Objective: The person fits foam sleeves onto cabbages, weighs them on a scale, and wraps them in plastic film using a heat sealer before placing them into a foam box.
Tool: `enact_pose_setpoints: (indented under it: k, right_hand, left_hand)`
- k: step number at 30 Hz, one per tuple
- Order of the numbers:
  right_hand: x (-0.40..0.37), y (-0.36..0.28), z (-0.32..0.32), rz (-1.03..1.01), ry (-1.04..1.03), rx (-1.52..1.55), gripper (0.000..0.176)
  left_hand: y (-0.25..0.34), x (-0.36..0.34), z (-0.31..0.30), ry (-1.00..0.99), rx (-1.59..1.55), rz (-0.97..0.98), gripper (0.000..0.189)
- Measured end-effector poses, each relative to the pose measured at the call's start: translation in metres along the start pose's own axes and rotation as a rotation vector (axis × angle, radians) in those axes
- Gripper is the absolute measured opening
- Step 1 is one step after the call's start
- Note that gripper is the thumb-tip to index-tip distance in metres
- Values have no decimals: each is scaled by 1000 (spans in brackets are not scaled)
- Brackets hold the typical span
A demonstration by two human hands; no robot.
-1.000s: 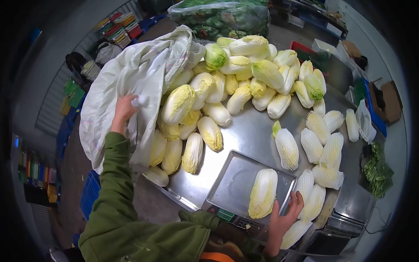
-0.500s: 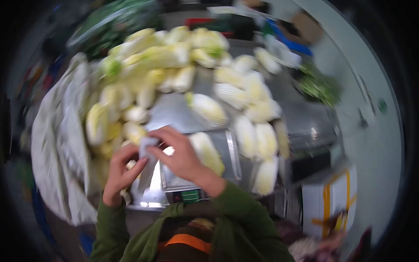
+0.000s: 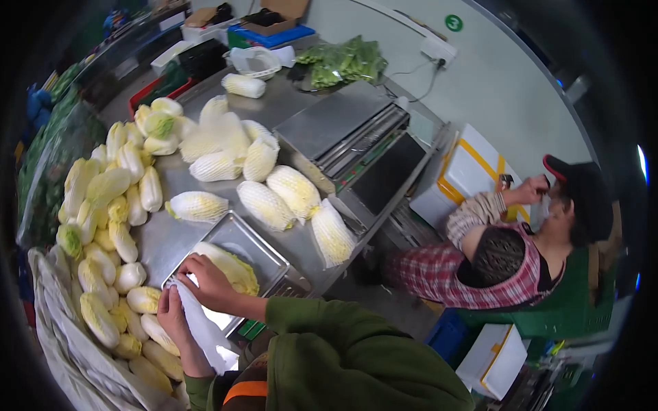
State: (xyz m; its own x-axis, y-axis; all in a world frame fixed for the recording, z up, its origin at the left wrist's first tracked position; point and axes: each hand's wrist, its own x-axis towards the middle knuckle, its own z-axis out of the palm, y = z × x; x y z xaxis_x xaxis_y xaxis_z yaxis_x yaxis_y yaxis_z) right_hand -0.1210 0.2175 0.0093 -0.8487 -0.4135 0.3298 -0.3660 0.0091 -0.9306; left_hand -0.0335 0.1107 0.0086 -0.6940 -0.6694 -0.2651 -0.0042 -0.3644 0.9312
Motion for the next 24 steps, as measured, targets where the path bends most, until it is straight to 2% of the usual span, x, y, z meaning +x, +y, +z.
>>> enact_pose_setpoints:
  k: [2,3,4,5,6,8,9,10,11,12,13,14,15,16,18,19,20,22,23,24]
  right_hand:
    - [-5,3,5,33,97,65,15]
    - [-5,4,5,4,123,45,16]
    - [-4,-2,1,108,108,114,18]
    - [-2,-4,-3,152,107,155,20]
    - [0,-3,-5,196,105,197,22]
    - [3,9,-2,247,126,247,23]
    - [6,8,-5,294,127,306,24]
    - [8,6,-9,349,108,367,26]
    - [7,6,-15,426,43,446,27]
    - [8,-2,-24,503,-24,527,29]
    - [7,-3,-27,503,-13,524,29]
    - [6,-4,-28,630,-79,632,31]
    - [4,-4,-28,757,-147,744,33]
    - [1,-1,-27,758,-138,749,33]
    - [-4,8,-26,739,-273,983,39]
    - [-6,11,-24,632,-301,1238,38]
    - [-9,16,-26,628,-296,1239,38]
    - [-13,15,-33,867,-271,1622,37]
    - [-16,15,-33,859,-260,1623,37]
    - [-20,12,-33,768,-274,1541,36]
  left_hand:
    - [8,-4,12,83,182,-13,17]
    - [-8,8,-4,23,169,-36,16]
    - [-27,20,-21,-36,157,-59,15]
    - [-34,8,-10,-43,130,145,13]
    - [-36,9,-13,-73,143,151,13]
    - [-19,6,-10,-231,137,-37,11]
    - [-16,0,-3,-240,158,6,10]
    - [-13,-7,6,-247,178,50,15]
    - [-11,-7,0,-277,425,134,13]
    - [-26,1,-14,-291,423,131,13]
    - [-49,13,-34,-232,586,466,15]
    - [-61,20,-42,-164,740,805,17]
    - [-45,-3,-21,-93,570,653,22]
    - [-36,-2,-16,-102,574,652,22]
    - [-23,1,-8,-166,445,263,22]
    - [-18,1,-1,-171,448,265,22]
    - [-14,-3,7,-119,400,261,20]
    - [-12,-9,14,-74,358,257,18]
    - [-14,-11,17,-56,334,348,17]
    - [-18,-11,22,-45,306,436,16]
